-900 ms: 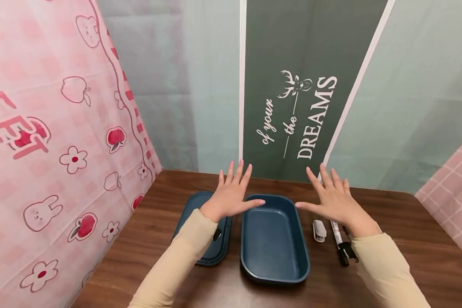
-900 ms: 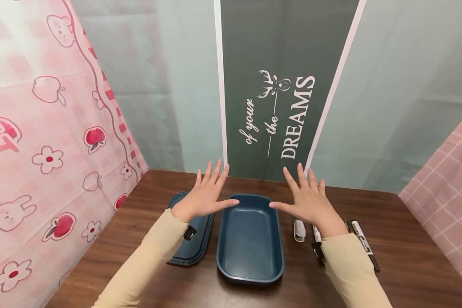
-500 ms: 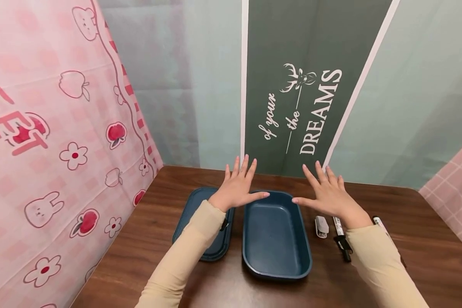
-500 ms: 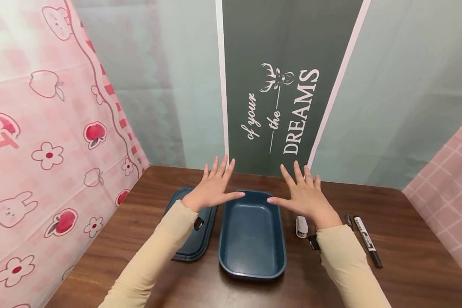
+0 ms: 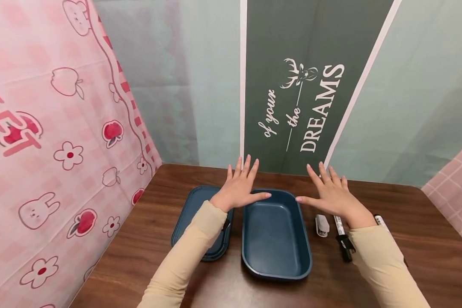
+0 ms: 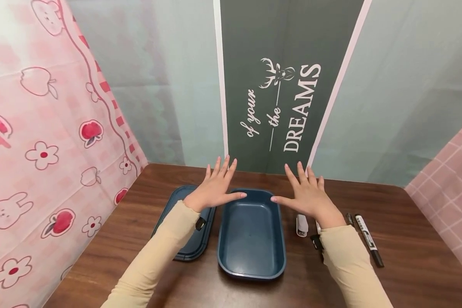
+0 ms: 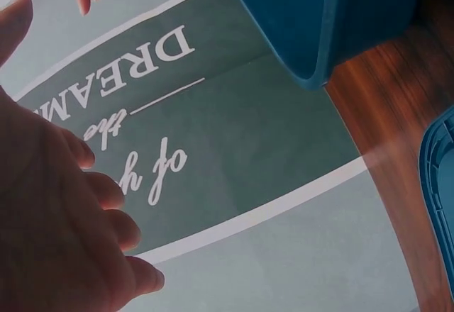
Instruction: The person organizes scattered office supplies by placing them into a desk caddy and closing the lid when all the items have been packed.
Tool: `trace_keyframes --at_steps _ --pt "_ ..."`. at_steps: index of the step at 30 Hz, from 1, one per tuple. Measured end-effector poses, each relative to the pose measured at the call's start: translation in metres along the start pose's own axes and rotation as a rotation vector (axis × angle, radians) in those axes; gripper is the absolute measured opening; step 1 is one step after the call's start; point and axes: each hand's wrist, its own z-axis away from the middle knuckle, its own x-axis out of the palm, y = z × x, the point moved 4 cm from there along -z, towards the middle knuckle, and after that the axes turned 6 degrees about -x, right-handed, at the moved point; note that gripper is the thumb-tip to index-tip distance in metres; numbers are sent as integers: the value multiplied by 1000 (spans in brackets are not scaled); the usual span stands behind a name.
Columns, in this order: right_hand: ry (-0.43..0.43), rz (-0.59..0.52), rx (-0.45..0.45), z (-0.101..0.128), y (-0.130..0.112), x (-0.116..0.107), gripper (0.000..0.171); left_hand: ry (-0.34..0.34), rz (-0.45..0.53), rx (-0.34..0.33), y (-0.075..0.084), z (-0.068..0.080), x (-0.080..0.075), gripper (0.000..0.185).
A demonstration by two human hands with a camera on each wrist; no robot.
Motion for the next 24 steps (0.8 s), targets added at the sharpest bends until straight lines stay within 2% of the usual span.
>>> trace_keyframes --at_steps 5,12,18,24 --pt "5 -25 0 12 0 -5 104 -15 14 51 8 14 2 100" --pt "15 -28 -22 26 -4 -7 103 -44 26 141 21 55 14 102" --pt "20 -17 -14 27 -3 -11 102 -98 3 239 31 93 36 103" --pt "11 -21 4 24 0 -6 104 -130 -33 287 39 116 70 101"
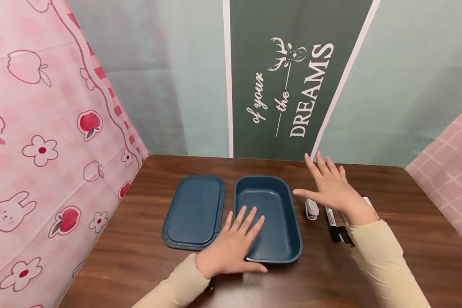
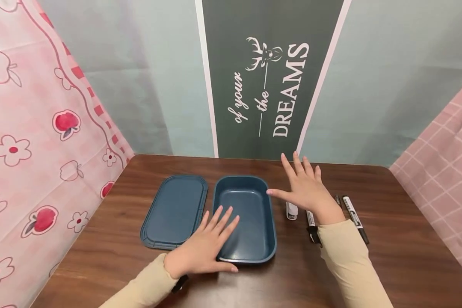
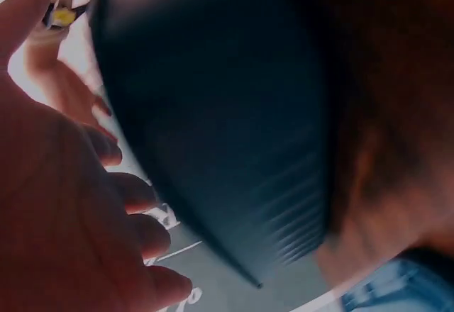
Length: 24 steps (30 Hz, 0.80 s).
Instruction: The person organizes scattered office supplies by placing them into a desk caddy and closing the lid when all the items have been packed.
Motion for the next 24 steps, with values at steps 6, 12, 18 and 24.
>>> trace_keyframes --at_steps 6,12,18,24 --pt "-4 -1 12 5 5 8 103 25 -41 0 1 0 20 100" --pt "0 -13 16 9 11 10 101 44 -47 -9 -1 -5 21 102" --pt "11 -48 44 17 27 10 99 79 -44 -9 -6 -9 20 105" --pt "14 -80 109 33 54 10 95 79 -32 -92 -13 -7 18 117"
